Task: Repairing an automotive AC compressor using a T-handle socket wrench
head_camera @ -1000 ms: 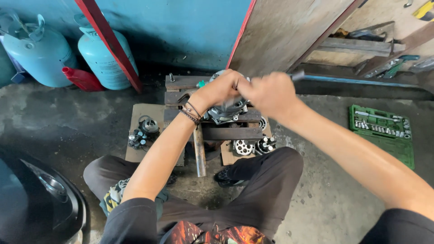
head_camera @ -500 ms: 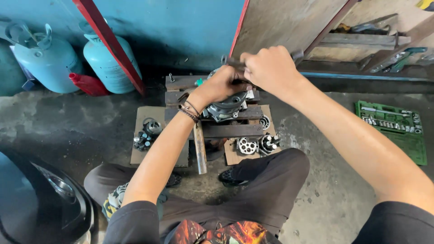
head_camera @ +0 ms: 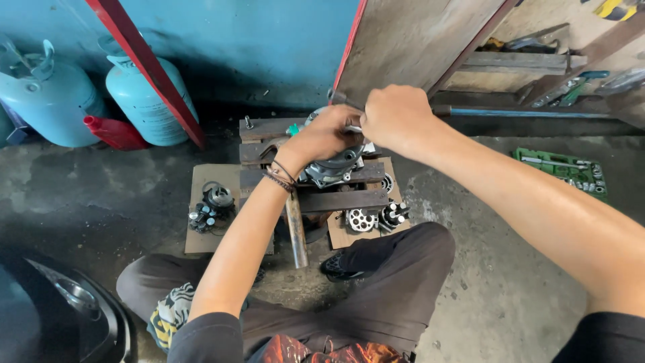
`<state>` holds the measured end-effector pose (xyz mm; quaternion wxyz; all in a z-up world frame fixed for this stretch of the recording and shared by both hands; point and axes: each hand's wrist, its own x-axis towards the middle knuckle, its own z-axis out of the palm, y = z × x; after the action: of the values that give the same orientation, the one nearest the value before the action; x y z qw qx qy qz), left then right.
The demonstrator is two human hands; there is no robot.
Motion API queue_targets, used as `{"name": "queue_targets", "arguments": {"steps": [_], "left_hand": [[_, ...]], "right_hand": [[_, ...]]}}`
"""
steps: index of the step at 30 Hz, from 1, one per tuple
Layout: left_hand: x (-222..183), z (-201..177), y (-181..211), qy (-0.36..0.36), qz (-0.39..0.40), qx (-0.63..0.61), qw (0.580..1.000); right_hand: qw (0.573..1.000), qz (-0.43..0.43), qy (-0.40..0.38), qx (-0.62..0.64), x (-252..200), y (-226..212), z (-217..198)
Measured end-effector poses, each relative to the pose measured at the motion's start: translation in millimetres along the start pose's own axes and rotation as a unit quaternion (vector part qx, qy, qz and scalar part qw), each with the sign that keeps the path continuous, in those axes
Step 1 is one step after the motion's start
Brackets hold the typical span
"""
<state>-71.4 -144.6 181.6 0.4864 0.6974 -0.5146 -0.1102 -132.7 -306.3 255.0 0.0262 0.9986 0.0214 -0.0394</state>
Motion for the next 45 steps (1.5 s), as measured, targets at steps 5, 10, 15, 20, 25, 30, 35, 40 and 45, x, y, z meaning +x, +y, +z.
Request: {"name": "queue_targets", "arguments": {"steps": [5, 10, 15, 20, 25, 30, 35, 40, 45], "left_hand": [[-2.9, 5.2, -7.0, 0.021, -0.024, -0.024, 0.999], [0.8, 7.8, -14.5, 0.004, -0.031, 0.002, 0.999], [1.7, 18.2, -24.0, -0.026, -0.041, 0.005, 0.999], [3.2, 14.6, -17.4, -0.02, -0.053, 0.002, 0.998], [1.2, 12.0, -18.7, -0.013, -0.049, 0.004, 0.999], [-6.1, 4.1, 13.8, 0.04, -0.003, -0.043, 0.998], [-1.1, 4.7, 4.8, 0.026, 0.042, 0.001, 0.999], [-4.2, 2.8, 7.1, 0.02, 0.034, 0.025, 0.999], [-0.7, 4.9, 1.4, 0.017, 0.03, -0.019, 0.999]], "right_hand": [[0.996, -0.062, 0.032, -0.057, -16.7, -10.1, -19.2], [0.99, -0.099, 0.006, -0.103, -11.7, 14.6, -13.1], [0.801, -0.513, 0.194, -0.238, 25.1, 54.9, 15.8], [0.716, -0.631, 0.236, -0.182, 48.9, 60.7, 17.2], [0.764, -0.566, 0.203, -0.234, 26.0, 40.5, -7.1], [0.875, -0.344, 0.198, -0.277, -33.9, 17.3, -65.2], [0.965, -0.152, 0.213, -0.032, -62.9, 14.7, -66.2], [0.979, 0.089, -0.055, 0.176, -50.6, -15.2, -81.8], [0.963, 0.058, -0.094, 0.245, -26.6, -7.4, -65.3]]}}
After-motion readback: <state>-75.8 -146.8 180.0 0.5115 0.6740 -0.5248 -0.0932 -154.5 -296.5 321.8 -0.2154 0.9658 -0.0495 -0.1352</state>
